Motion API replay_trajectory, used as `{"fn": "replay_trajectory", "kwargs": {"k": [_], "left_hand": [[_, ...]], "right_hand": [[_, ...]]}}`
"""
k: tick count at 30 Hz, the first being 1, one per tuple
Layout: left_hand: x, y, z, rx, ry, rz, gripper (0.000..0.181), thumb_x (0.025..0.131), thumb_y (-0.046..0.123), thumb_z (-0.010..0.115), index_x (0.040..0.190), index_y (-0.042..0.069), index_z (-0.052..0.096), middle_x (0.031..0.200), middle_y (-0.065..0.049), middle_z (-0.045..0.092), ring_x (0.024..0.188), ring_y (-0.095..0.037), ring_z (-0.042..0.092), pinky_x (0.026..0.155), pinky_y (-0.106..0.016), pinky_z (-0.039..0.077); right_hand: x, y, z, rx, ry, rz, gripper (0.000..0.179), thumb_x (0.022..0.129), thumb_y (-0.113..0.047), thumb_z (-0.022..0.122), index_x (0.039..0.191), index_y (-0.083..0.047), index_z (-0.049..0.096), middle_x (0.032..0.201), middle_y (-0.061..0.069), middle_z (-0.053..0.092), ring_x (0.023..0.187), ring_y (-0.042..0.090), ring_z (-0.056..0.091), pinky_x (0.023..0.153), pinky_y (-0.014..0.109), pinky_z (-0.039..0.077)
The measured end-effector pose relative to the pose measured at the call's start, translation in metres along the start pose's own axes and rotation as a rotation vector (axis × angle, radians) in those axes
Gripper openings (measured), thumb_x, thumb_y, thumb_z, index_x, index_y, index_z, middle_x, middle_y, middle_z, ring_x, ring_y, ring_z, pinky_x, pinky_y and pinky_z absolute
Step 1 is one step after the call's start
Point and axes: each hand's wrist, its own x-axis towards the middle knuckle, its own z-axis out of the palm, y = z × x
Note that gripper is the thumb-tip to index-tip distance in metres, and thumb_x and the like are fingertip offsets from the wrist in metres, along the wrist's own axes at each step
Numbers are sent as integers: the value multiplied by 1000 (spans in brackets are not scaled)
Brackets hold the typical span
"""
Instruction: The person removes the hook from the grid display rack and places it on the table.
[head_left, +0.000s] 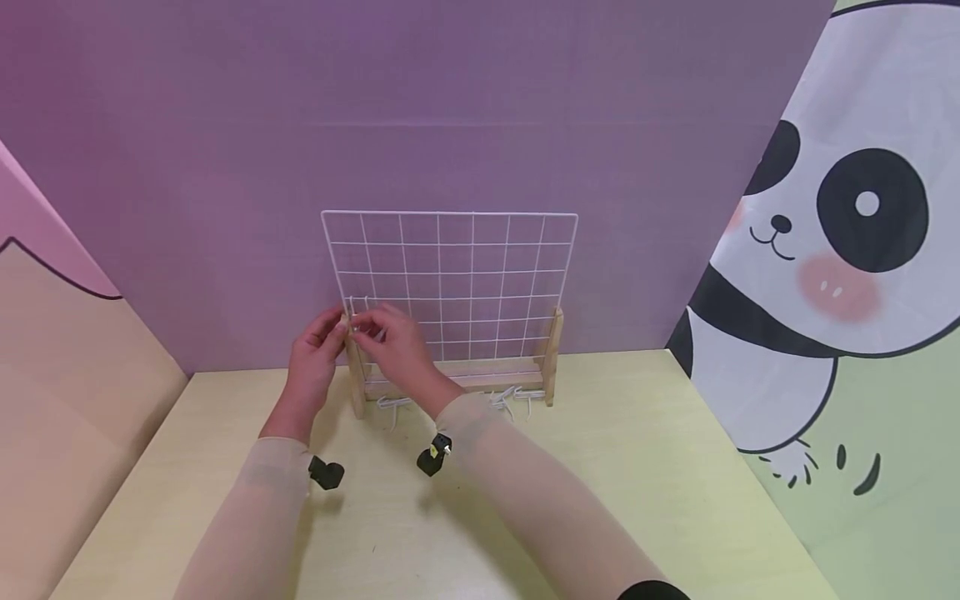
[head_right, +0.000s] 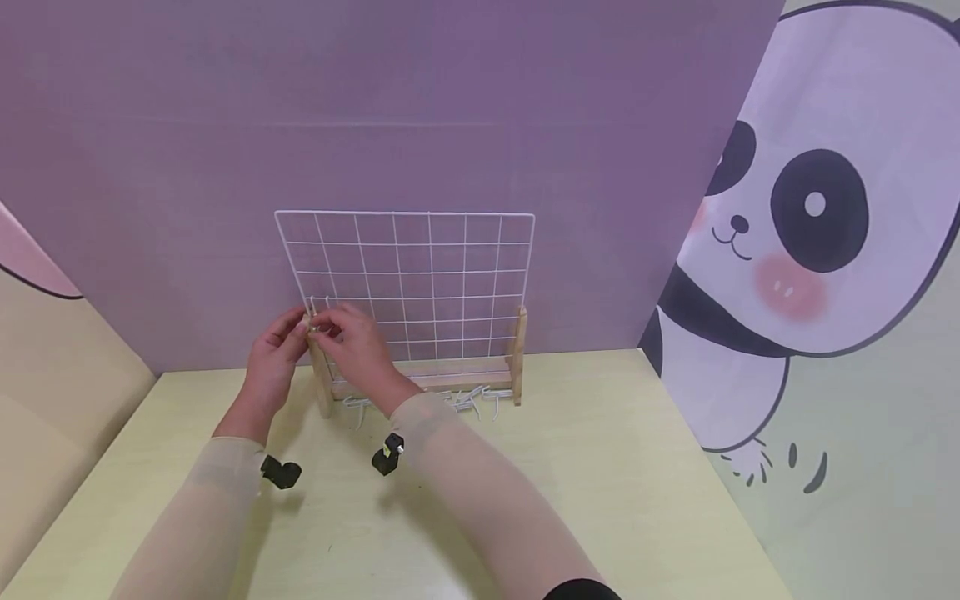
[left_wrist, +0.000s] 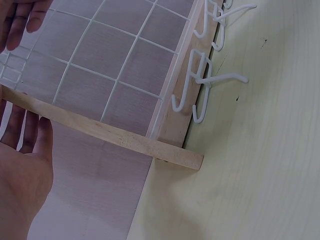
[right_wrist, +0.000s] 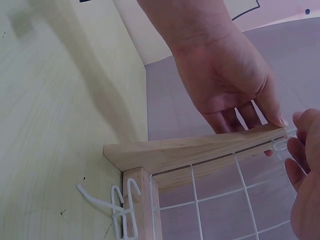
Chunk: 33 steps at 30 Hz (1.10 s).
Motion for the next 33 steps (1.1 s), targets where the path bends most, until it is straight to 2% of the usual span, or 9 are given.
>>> {"fn": "replay_trajectory", "kwargs": {"k": [8,16,21,33], "left_hand": [[-1,2,-1,48,-2,-22,45,117,21,58,159,4,58,131,16,67,132,-6,59,124,-32,45],[-1,3,0,35,3,-19,44,117,19,57,158,3,58,130,16,68,131,-6,59,124,-32,45],[-1,1,-1,36,-2,-10,45,117,19,57,159,1,56,132,14,68,132,-6,59,124,-31,45],[-2,2,0,-2,9,1,41,117,17,57,156,4,60,129,17,70,129,-5,61,122,-28,47]], "right_hand": [[-1,0,2,34,21,24,11,103,-9,80,114,-5,82,102,1,71,87,6,62,76,13,58],[-1,-3,1,43,17,73,12,105,-10,79,115,-7,82,103,-1,71,88,5,63,79,13,59],[-1,-4,0,51,24,63,11,105,-8,78,115,-7,83,103,0,72,90,5,62,79,13,58],[7,-6,-5,15,70,-32,11,104,-4,78,113,-2,83,100,5,72,90,8,64,77,12,57]]}}
